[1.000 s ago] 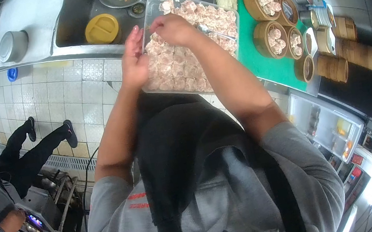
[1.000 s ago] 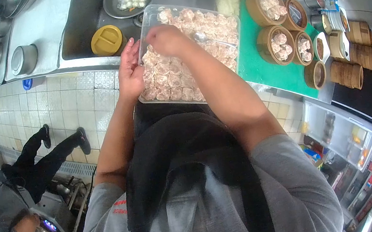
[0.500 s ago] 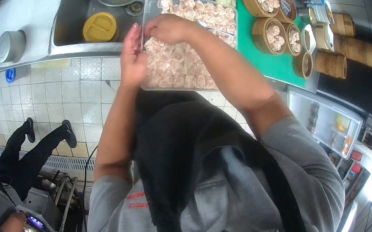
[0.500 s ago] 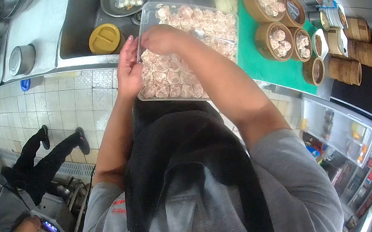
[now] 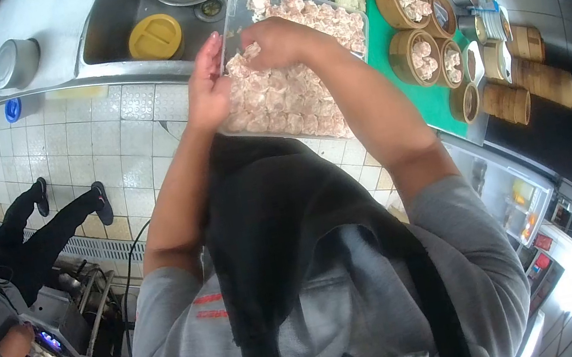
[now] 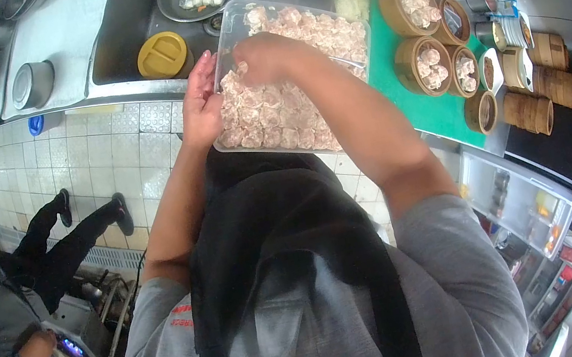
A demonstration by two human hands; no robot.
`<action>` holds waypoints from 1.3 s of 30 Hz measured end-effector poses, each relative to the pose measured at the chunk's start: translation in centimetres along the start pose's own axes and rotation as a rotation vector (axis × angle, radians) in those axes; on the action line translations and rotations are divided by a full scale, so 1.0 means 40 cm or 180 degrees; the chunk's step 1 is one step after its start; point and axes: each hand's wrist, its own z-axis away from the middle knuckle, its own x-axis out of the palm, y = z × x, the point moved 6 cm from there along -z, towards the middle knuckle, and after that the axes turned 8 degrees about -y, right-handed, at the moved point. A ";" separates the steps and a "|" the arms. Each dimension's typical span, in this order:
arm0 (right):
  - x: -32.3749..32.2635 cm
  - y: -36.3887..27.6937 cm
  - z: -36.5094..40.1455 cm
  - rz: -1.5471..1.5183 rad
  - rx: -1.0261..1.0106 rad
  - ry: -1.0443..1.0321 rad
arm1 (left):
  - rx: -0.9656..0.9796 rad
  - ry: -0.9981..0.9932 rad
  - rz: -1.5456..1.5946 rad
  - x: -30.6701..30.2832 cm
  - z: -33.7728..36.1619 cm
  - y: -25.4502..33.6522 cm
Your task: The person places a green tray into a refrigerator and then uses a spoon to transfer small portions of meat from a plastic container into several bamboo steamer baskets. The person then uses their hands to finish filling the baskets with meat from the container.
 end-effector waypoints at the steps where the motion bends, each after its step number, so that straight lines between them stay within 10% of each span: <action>1: -0.004 -0.002 0.008 -0.0041 0.0039 0.0113 | -0.0015 -0.0022 -0.0016 0.002 0.000 0.003; 7: -0.023 0.070 0.056 -0.0908 0.0574 0.1084 | 0.0065 -0.0056 -0.0131 0.000 0.002 -0.006; 13: 0.011 0.118 0.153 -0.5895 -0.1638 0.0657 | 0.0151 -0.0189 -0.0447 -0.024 -0.001 -0.026; 26: -0.070 0.562 0.929 -0.2074 0.1289 0.3552 | -0.0030 -0.0083 -0.0584 -0.017 -0.001 -0.009; 32: -0.031 0.744 1.063 -0.0449 0.2567 0.3206 | 0.0008 -0.0053 -0.0621 -0.018 -0.002 -0.006; 39: -0.003 0.943 0.983 -0.1531 0.2639 0.2321 | -0.0052 -0.0003 -0.0810 -0.043 -0.005 -0.012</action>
